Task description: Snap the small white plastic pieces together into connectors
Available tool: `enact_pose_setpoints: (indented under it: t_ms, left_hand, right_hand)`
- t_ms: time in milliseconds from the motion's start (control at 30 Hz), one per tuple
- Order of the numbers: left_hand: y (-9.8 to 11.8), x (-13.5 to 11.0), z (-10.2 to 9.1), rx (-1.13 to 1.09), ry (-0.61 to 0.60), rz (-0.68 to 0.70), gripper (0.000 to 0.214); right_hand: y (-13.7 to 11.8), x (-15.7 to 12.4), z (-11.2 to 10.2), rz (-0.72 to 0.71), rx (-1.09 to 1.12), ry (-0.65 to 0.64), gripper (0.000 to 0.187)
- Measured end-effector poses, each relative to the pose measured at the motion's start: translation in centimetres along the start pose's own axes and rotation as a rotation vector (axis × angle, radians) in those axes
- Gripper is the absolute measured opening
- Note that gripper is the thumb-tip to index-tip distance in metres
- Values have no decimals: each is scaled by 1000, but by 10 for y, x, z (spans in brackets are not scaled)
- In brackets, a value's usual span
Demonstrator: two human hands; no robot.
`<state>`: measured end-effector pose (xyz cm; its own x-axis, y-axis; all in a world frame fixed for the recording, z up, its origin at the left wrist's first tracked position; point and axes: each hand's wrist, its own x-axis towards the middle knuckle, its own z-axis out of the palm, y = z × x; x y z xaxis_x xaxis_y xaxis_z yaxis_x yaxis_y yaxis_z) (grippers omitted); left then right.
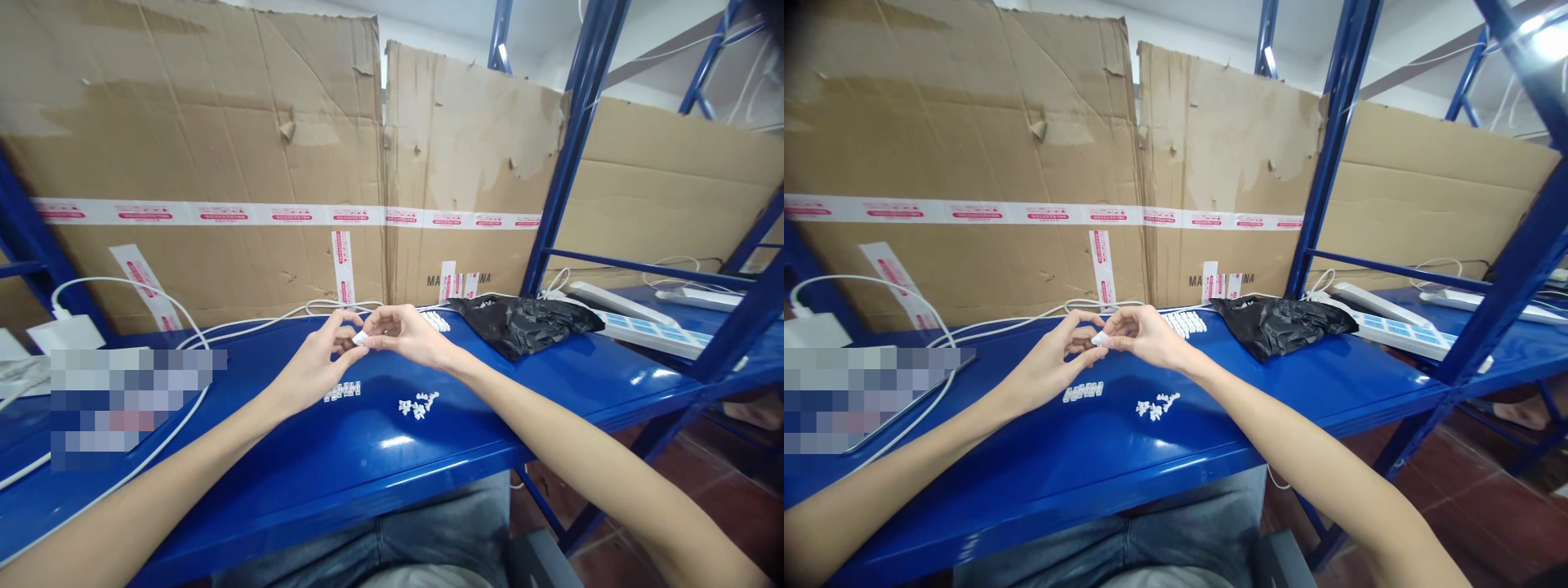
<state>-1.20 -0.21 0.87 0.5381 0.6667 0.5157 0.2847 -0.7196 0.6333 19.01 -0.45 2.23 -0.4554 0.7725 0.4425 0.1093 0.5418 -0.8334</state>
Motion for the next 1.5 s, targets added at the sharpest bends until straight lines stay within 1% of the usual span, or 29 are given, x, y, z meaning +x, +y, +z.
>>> enact_pose_setpoints:
  t_ms: [100,267,433,533,633,733,867,967,1067,1133,1167,1233,1267,1300,1367,1500]
  left_hand:
    - [3,1,-3,95,-2,-6,19]
    - [9,-3,-2,249,13,55,26]
    - [3,-9,3,349,20,71,25]
    - [1,-9,4,360,3,52,27]
    - [1,-5,3,340,12,36,29]
    - [1,-1,2,349,35,45,30]
    - [-1,-1,1,354,-10,6,31]
    - [0,-2,1,360,-15,-2,30]
    - [2,-2,1,328,5,13,27]
    - [3,-2,0,326,37,5,23]
    - [4,-1,-1,341,58,-11,22]
    - [3,-1,-2,381,90,-52,25]
    - [3,0,-2,393,94,-68,26]
    - [2,-1,-3,399,90,-79,27]
    - [1,-1,-3,403,76,-83,27]
    - [-1,-1,-1,426,61,-78,27]
  right_hand:
    - [0,0,1,-12,30,25,22]
    - [4,1,7,-14,67,49,10]
    - [11,-1,16,5,70,67,13]
    - [11,-1,16,1,66,53,11]
    - [8,2,9,-11,45,43,7]
    - [6,3,1,-14,31,41,13]
    - [5,3,-2,10,14,7,26]
    - [5,3,-5,25,19,-35,29]
    - [-1,1,-14,64,44,-98,32]
    - [-8,-2,-23,112,-15,-204,33]
    - [-11,-4,-28,143,-82,-292,32]
    - [-17,-9,-34,219,-241,-521,30]
    - [-18,-11,-36,256,-297,-617,29]
    - [-18,-13,-36,282,-340,-683,28]
    - [-15,-15,-34,299,-391,-726,22]
    - [-5,-12,-28,236,-453,-730,9]
